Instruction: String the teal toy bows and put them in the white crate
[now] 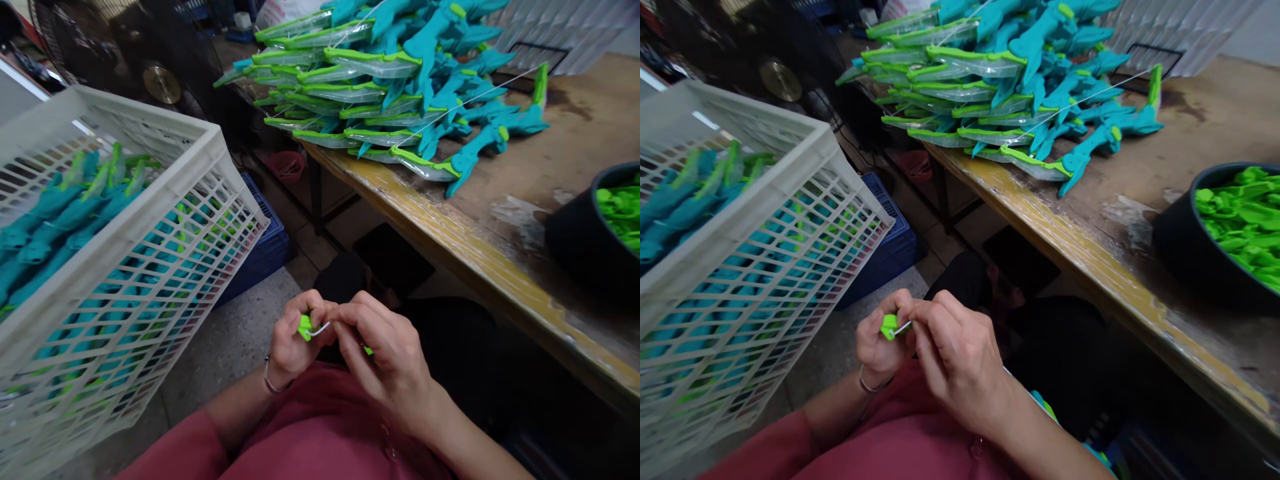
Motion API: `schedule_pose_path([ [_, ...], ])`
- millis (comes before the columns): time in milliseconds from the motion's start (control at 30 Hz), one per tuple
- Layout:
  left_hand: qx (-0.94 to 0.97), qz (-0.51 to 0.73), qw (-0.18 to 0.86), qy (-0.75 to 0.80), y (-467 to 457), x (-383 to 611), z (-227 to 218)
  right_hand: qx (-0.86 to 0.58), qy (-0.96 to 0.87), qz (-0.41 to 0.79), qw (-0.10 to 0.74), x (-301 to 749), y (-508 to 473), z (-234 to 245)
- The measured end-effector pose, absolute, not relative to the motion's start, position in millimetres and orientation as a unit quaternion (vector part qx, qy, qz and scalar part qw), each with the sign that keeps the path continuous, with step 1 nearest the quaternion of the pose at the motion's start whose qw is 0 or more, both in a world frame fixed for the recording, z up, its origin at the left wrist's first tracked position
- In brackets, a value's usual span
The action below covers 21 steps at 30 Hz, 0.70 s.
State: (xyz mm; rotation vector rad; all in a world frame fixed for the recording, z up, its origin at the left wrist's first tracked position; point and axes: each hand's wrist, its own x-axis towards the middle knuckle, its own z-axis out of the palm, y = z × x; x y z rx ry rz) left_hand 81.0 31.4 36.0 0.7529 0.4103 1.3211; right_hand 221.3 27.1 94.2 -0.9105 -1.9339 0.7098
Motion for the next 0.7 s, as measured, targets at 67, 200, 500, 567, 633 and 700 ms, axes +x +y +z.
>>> schedule_pose_path([
  [67,0.342,0.595,0.705,0.182,31.4,80.5,35.4,-0.367,-0.772,0.293,0.429,221.7,27.1,93.5],
  [200,0.348,0.597,0.701,0.177,31.3,79.4,32.3,-0.365,-0.764,0.307,0.434,223.3,27.7,91.3],
  [500,0.321,0.581,0.718,0.211,29.0,78.5,28.3,-0.339,-0.775,0.303,0.440,224.6,29.2,86.8],
  [567,0.326,0.582,0.715,0.210,29.9,78.7,29.0,-0.327,-0.777,0.312,0.438,225.1,29.7,86.5],
  [633,0.333,0.591,0.707,0.198,30.7,79.3,29.3,-0.320,-0.777,0.319,0.438,225.6,30.1,86.3],
  [700,0.337,0.596,0.705,0.186,30.6,79.9,28.8,-0.320,-0.777,0.322,0.437,225.8,30.5,86.1],
])
